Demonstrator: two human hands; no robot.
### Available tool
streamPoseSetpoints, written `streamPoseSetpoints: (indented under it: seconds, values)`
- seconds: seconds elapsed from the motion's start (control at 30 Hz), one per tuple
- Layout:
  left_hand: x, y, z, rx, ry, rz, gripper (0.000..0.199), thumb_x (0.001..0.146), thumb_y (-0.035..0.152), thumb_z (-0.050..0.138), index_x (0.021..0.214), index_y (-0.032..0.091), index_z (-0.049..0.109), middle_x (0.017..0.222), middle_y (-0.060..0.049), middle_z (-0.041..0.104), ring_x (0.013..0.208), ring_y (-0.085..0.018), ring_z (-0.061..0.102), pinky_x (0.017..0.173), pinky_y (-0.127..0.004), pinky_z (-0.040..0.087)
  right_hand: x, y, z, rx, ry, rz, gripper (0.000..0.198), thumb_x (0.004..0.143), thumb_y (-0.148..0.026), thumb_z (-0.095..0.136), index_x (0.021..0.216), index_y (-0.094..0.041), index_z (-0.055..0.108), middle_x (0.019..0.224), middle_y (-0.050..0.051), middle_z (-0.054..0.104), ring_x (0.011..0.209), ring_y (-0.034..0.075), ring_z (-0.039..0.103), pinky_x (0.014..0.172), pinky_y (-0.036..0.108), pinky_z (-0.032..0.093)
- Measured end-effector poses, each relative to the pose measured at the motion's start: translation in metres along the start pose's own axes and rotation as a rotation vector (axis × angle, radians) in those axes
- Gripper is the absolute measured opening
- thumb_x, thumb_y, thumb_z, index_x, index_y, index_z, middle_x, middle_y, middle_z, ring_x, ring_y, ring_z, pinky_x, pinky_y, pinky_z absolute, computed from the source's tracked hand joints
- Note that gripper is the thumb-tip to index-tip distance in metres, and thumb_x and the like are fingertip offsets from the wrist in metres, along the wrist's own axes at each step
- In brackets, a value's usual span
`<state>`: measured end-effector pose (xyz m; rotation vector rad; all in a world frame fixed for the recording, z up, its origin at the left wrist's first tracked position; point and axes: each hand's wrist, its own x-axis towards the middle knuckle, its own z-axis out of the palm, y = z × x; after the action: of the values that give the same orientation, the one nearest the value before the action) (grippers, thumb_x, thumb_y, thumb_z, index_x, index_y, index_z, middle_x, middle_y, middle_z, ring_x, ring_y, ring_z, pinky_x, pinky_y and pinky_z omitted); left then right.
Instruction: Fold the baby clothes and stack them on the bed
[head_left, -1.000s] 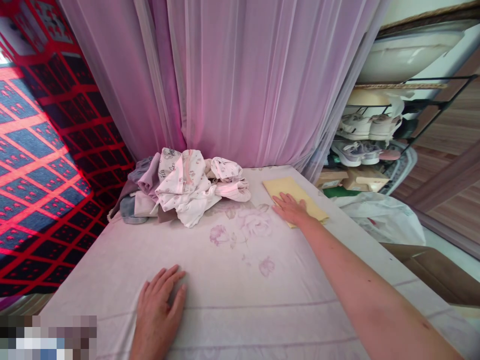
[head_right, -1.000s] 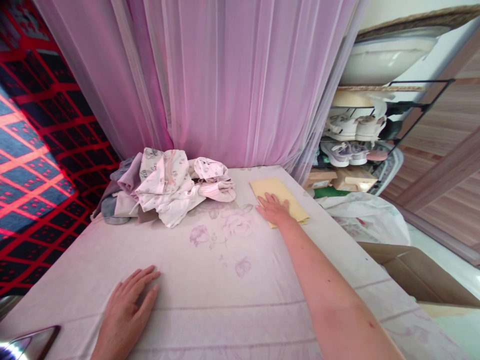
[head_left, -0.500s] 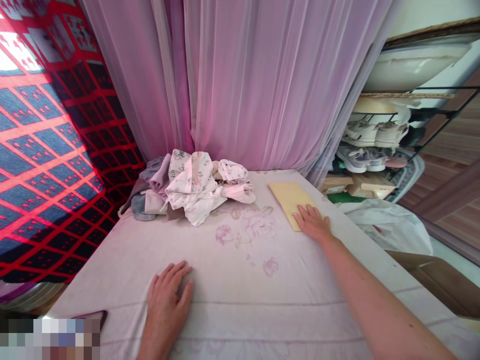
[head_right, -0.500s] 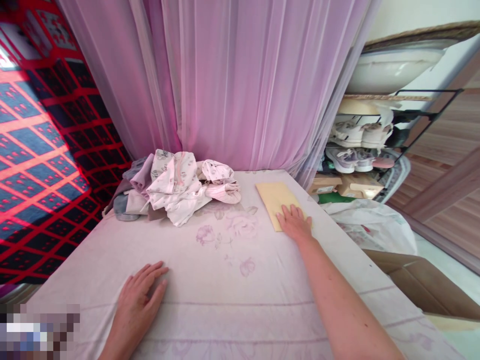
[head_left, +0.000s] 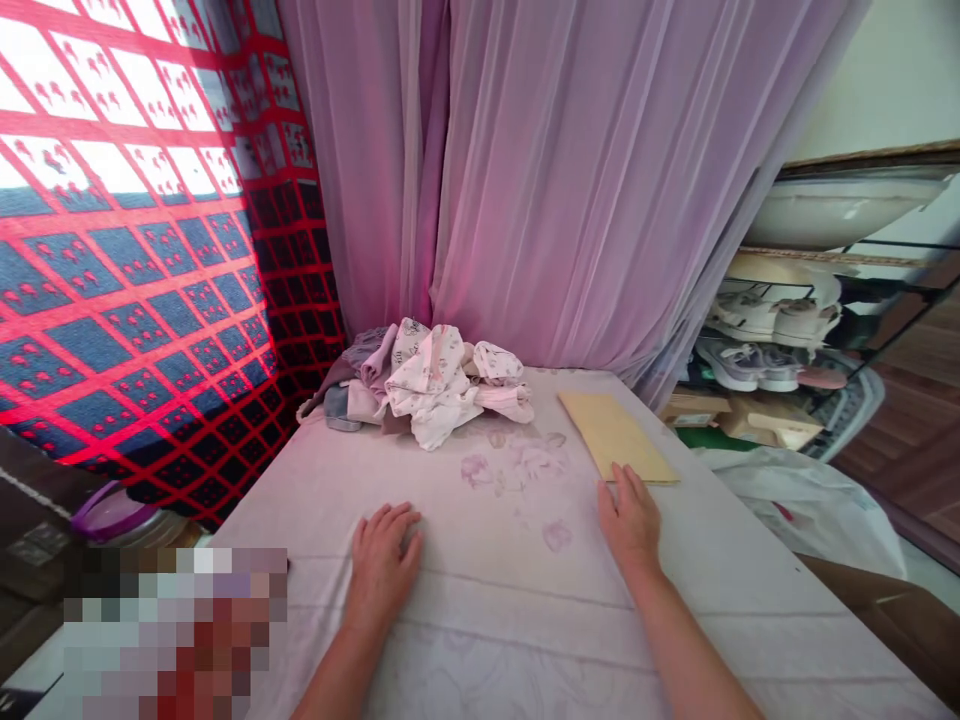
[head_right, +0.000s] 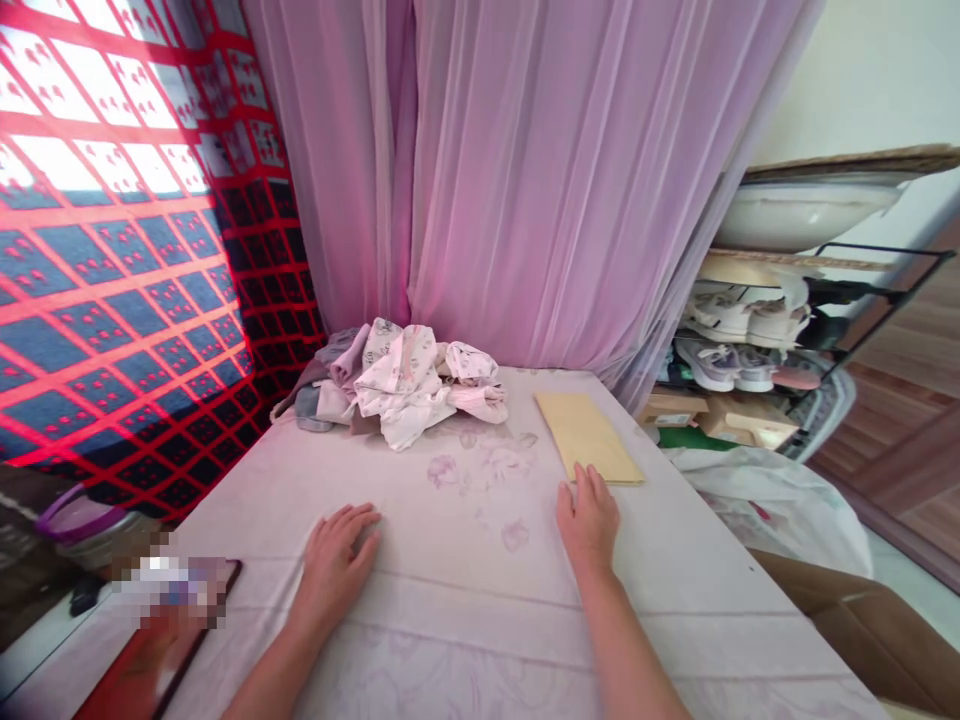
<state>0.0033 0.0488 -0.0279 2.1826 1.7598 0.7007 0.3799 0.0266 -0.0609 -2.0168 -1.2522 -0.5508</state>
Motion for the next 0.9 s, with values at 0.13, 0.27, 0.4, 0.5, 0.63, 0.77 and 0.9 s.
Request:
streamPoseSetpoints:
  seconds: [0.13,0.27,0.4,0.5,0.63,0.77,0.9]
  values:
    - [-0.002,0.008,-0.003,-0.028,0.003,-0.026,0.029,0.085,0.023,0.049,0.108,0.026,0.066,0.128,-0.003,0.062,0.128,-0.025,0.044,0.112,-0.052,0.02,-0.035,-0.035,-0.008,0.135,-0.027,-0.123,0.047,0.089,-0.039,0.037,0.123,-0.014,0.056,0.128,0.018,0.055,0.117,0.029,0.051,0.095,0.046,0.044]
    - [-0.004,0.013,-0.007,-0.037,-0.015,-0.046,0.027,0.084,0.021,0.05,0.106,0.026,0.065,0.127,-0.003,0.062,0.129,-0.024,0.043,0.113,-0.051,0.018,-0.071,-0.078,-0.024,0.204,-0.135,-0.25,0.044,0.087,-0.034,0.039,0.122,-0.015,0.058,0.129,0.017,0.056,0.118,0.027,0.051,0.098,0.045,0.043]
    - [-0.006,0.015,-0.008,-0.002,-0.022,-0.035,0.027,0.086,0.022,0.048,0.109,0.025,0.063,0.129,-0.003,0.06,0.13,-0.023,0.041,0.113,-0.05,0.017,-0.096,-0.106,-0.042,0.185,-0.285,-0.316,0.044,0.085,-0.028,0.039,0.12,-0.016,0.062,0.131,0.014,0.056,0.121,0.027,0.05,0.102,0.045,0.04]
    - [-0.008,0.015,-0.009,0.065,-0.053,-0.006,0.029,0.088,0.024,0.046,0.113,0.025,0.06,0.132,-0.003,0.057,0.131,-0.023,0.04,0.113,-0.049,0.018,-0.106,-0.111,-0.049,0.181,-0.312,-0.29,0.044,0.084,-0.028,0.038,0.117,-0.016,0.064,0.129,0.013,0.059,0.118,0.026,0.053,0.101,0.043,0.042]
    - [-0.01,0.016,-0.013,0.096,-0.093,0.027,0.032,0.09,0.025,0.043,0.119,0.024,0.058,0.137,-0.004,0.054,0.133,-0.025,0.038,0.113,-0.051,0.019,-0.112,-0.108,-0.053,0.183,-0.297,-0.219,0.043,0.084,-0.028,0.037,0.112,-0.017,0.067,0.123,0.012,0.063,0.112,0.023,0.058,0.097,0.038,0.045]
    - [-0.02,0.014,-0.019,0.126,-0.14,0.083,0.04,0.091,0.029,0.043,0.129,0.024,0.052,0.145,-0.005,0.046,0.136,-0.027,0.034,0.113,-0.05,0.02,-0.117,-0.107,-0.059,0.193,-0.315,-0.185,0.041,0.084,-0.028,0.036,0.106,-0.017,0.069,0.119,0.012,0.066,0.106,0.023,0.062,0.095,0.036,0.047]
    - [-0.038,0.011,-0.025,0.192,-0.159,0.088,0.046,0.093,0.034,0.041,0.136,0.022,0.047,0.149,-0.009,0.04,0.139,-0.029,0.03,0.114,-0.05,0.02,-0.117,-0.11,-0.067,0.212,-0.345,-0.218,0.037,0.082,-0.022,0.039,0.098,-0.018,0.072,0.11,0.01,0.07,0.102,0.022,0.064,0.094,0.034,0.047]
